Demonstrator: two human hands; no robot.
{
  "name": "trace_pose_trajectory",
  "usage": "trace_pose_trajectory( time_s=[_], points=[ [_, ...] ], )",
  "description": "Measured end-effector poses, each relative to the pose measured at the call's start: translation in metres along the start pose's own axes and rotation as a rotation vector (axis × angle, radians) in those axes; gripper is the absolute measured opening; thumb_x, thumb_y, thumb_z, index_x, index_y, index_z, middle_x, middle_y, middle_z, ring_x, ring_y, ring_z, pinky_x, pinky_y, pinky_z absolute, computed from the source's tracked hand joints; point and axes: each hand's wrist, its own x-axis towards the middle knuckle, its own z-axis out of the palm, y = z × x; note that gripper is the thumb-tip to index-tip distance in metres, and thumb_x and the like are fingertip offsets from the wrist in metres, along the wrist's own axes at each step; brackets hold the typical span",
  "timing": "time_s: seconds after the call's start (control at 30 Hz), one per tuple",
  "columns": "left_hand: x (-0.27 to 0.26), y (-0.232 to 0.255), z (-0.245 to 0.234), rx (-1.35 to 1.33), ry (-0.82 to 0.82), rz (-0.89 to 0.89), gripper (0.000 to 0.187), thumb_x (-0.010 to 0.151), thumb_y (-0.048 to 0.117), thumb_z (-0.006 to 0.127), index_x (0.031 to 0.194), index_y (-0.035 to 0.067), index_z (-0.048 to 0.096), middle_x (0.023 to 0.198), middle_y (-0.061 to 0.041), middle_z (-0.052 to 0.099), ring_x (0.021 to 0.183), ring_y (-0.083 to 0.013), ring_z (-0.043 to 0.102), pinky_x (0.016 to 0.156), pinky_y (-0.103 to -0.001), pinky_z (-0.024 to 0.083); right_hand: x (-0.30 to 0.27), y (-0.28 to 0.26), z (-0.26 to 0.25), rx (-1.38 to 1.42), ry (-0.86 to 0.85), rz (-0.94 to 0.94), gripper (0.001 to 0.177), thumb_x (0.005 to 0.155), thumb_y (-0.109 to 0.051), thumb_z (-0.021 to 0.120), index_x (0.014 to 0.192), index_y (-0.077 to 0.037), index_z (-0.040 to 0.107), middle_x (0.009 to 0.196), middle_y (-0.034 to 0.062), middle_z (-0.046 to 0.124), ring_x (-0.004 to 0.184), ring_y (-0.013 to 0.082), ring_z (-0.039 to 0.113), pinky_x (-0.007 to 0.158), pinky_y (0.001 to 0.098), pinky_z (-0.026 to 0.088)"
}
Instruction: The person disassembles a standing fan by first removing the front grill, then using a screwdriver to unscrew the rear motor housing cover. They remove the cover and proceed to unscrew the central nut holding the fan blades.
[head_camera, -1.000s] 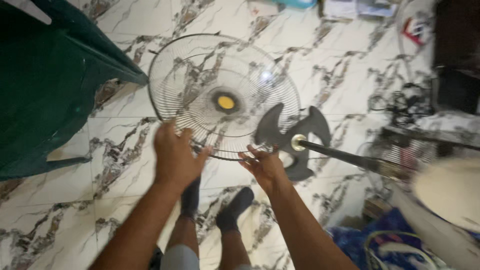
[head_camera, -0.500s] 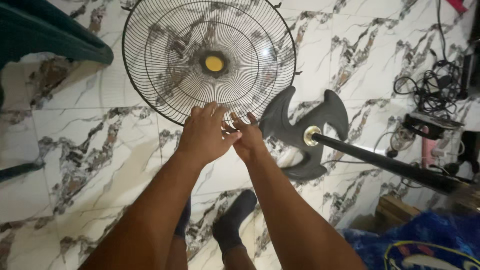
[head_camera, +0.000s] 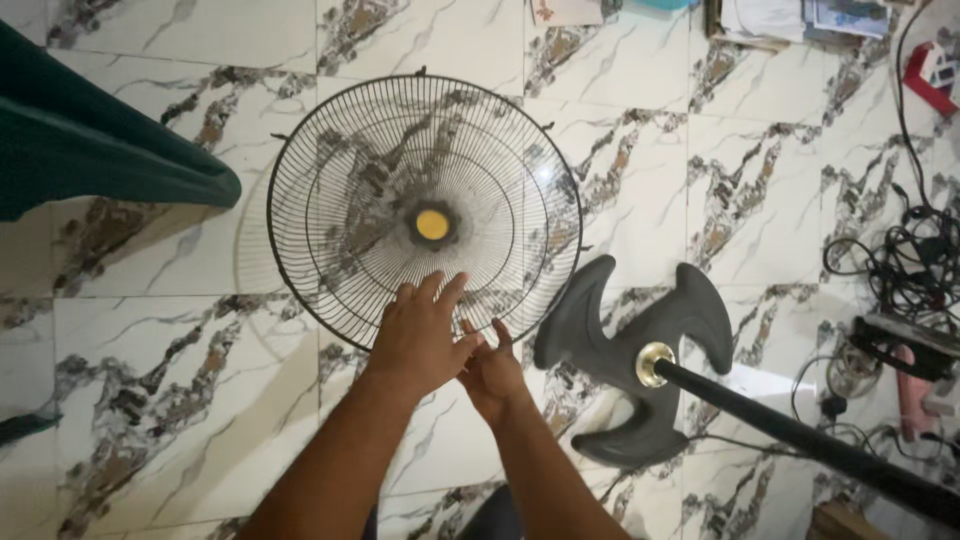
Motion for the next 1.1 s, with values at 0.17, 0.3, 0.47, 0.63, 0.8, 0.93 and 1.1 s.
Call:
trace_pose_trajectory(
  time_s=[0.17, 0.3, 0.47, 0.63, 0.8, 0.93, 1.1],
  points=[
    [0.016, -0.01, 0.011, 0.02, -0.021, -0.025, 0.09, 0.083, 0.041, 0.078, 0.156, 0.016, 0.034, 0.154, -0.019, 0.04, 0.132, -0.0434, 0.044, 0.107, -0.052, 0.041, 0.016, 0.006, -0.009, 0.022, -0.01, 0.024, 0.079, 0.102, -0.005, 0.048, 0.159, -0.034, 0.003, 0.154, 0.0122, 0.046, 0.122, 0.0298, 0.056, 0.107, 0.0524, 0.049],
    [0.024, -0.019, 0.023, 0.076, -0.044, -0.028, 0.089, 0.084, 0.044, 0.078, 0.157, 0.017, 0.033, 0.154, -0.019, 0.04, 0.132, -0.0467, 0.043, 0.109, -0.051, 0.042, 0.03, 0.012, -0.023, 0.072, -0.041, 0.068, 0.073, 0.103, -0.022, 0.045, 0.161, -0.028, 0.002, 0.149, 0.0156, 0.05, 0.12, 0.0324, 0.059, 0.103, 0.0514, 0.047],
    [0.018, -0.03, 0.057, 0.062, -0.104, -0.068, 0.091, 0.081, 0.042, 0.081, 0.155, 0.016, 0.035, 0.153, -0.018, 0.042, 0.133, -0.0437, 0.045, 0.105, -0.053, 0.043, 0.057, 0.027, -0.045, 0.035, 0.012, 0.017, 0.078, 0.099, 0.0, 0.046, 0.16, -0.02, 0.002, 0.144, 0.0202, 0.05, 0.122, 0.0337, 0.059, 0.106, 0.0541, 0.052],
    [0.005, -0.033, 0.079, 0.052, -0.159, -0.093, 0.088, 0.079, 0.038, 0.082, 0.153, 0.017, 0.04, 0.15, -0.013, 0.046, 0.132, -0.0407, 0.047, 0.105, -0.052, 0.045, 0.081, 0.035, -0.062, -0.035, 0.167, 0.029, 0.067, 0.099, 0.001, 0.049, 0.158, -0.008, 0.019, 0.135, 0.0196, 0.056, 0.114, 0.0322, 0.061, 0.095, 0.05, 0.058],
    [0.005, -0.035, 0.081, 0.11, -0.225, -0.088, 0.086, 0.08, 0.037, 0.082, 0.152, 0.018, 0.04, 0.148, -0.011, 0.047, 0.132, -0.0365, 0.047, 0.103, -0.054, 0.045, 0.089, 0.032, -0.079, -0.017, 0.177, 0.054, 0.054, 0.103, -0.011, 0.052, 0.151, 0.008, 0.034, 0.12, 0.016, 0.053, 0.102, 0.0345, 0.06, 0.09, 0.0492, 0.06],
    [-0.004, -0.031, 0.074, 0.132, -0.223, -0.074, 0.085, 0.081, 0.036, 0.082, 0.153, 0.017, 0.041, 0.147, -0.012, 0.048, 0.131, -0.0364, 0.049, 0.105, -0.051, 0.046, 0.088, 0.028, -0.075, -0.043, 0.218, 0.124, 0.05, 0.102, -0.016, 0.046, 0.149, 0.0, 0.041, 0.124, 0.0167, 0.055, 0.103, 0.035, 0.06, 0.09, 0.0488, 0.06],
    [-0.016, -0.004, 0.049, 0.123, -0.198, -0.05, 0.088, 0.08, 0.034, 0.081, 0.154, 0.015, 0.037, 0.152, -0.014, 0.042, 0.127, -0.0409, 0.048, 0.101, -0.049, 0.048, 0.042, 0.013, -0.06, -0.199, 0.184, 0.302, 0.049, 0.102, -0.03, 0.058, 0.141, -0.005, 0.044, 0.129, 0.0109, 0.056, 0.106, 0.0344, 0.063, 0.093, 0.0504, 0.055]
  ],
)
